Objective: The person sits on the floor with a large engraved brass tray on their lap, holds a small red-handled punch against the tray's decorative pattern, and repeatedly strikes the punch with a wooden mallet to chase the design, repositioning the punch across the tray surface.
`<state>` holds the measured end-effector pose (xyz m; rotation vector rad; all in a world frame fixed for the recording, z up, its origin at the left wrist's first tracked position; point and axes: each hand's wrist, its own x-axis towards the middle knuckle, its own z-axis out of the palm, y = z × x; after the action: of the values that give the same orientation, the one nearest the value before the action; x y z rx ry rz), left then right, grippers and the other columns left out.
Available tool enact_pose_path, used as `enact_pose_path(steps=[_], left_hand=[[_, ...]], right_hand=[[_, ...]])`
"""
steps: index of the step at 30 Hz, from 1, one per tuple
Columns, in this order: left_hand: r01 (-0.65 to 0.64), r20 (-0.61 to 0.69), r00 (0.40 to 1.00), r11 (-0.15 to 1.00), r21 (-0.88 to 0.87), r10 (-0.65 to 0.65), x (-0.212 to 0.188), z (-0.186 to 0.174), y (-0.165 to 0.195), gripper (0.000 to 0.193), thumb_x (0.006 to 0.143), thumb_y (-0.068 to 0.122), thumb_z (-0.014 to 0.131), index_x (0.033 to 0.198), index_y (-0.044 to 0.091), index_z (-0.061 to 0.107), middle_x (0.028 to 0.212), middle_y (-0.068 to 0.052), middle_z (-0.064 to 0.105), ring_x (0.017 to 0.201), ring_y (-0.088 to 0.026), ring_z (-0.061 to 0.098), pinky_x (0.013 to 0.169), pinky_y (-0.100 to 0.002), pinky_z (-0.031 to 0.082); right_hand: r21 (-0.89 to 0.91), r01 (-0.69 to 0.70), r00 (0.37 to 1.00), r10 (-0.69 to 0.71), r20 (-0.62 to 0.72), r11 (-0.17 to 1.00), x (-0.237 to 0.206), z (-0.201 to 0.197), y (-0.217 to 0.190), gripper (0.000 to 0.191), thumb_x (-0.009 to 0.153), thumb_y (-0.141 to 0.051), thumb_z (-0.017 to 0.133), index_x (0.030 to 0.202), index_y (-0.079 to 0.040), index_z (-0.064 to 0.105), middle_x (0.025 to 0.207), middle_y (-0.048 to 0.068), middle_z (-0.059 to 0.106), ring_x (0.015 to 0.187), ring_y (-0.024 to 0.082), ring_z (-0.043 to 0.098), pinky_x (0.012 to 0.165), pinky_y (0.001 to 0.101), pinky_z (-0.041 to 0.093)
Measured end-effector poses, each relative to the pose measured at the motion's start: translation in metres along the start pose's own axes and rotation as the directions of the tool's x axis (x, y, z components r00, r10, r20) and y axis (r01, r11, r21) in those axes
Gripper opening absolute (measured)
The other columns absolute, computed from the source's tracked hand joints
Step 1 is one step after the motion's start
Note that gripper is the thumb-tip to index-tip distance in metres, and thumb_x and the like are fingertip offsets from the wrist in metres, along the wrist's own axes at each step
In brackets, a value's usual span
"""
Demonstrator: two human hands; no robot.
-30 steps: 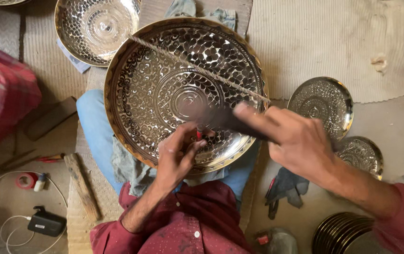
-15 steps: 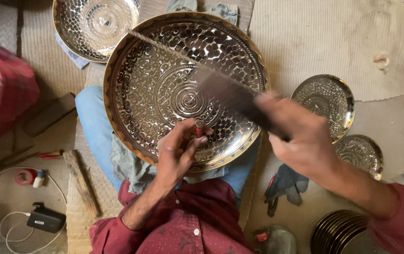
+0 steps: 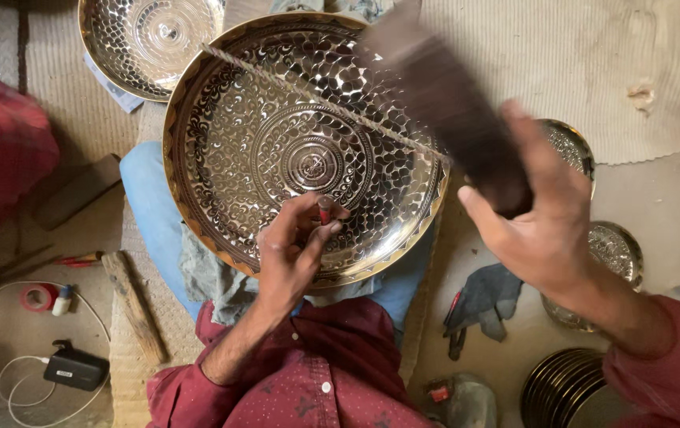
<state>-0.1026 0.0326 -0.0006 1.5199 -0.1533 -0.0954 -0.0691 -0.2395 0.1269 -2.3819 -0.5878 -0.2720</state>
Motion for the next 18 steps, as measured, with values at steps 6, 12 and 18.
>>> enact_pose_path(steps=[6,12,18], left_hand=[[0.075,-0.01,0.997,0.997,-0.013,-0.075,-0.002,0.0,0.002,0.026,0.099,-0.009,0.066,0.122,0.0,0.058,0.112,-0.013,0.078,0.108,-0.019,0.077,0.089,-0.028,0.066],[0.087,-0.056,0.995,0.996,-0.023,-0.088,-0.002,0.0,0.008,0.033,0.099,-0.008,0.063,0.129,0.002,0.053,0.113,-0.013,0.078,0.102,-0.016,0.077,0.085,-0.026,0.066],[0.04,-0.046,0.998,0.999,-0.021,-0.041,-0.003,0.0,-0.001,0.037,0.1,-0.008,0.063,0.133,0.003,0.052,0.115,-0.013,0.078,0.103,-0.016,0.078,0.086,-0.027,0.068]], right_hand=[[-0.582,0.18,0.853,0.169,0.494,0.793,0.006,0.018,-0.002,0.081,0.092,0.006,0.066,0.155,-0.037,0.04,0.08,-0.003,0.068,0.058,0.013,0.063,0.049,0.028,0.055],[0.138,-0.099,0.988,0.081,0.134,0.985,0.006,0.013,-0.011,0.086,0.09,-0.003,0.069,0.163,-0.028,0.031,0.122,0.011,0.063,0.085,0.014,0.067,0.068,0.0259,0.06],[-0.444,0.078,0.889,0.139,0.436,0.893,0.01,0.019,-0.004,0.077,0.084,0.005,0.069,0.151,-0.03,0.052,0.082,0.0,0.07,0.057,0.014,0.064,0.042,0.0272,0.054]])
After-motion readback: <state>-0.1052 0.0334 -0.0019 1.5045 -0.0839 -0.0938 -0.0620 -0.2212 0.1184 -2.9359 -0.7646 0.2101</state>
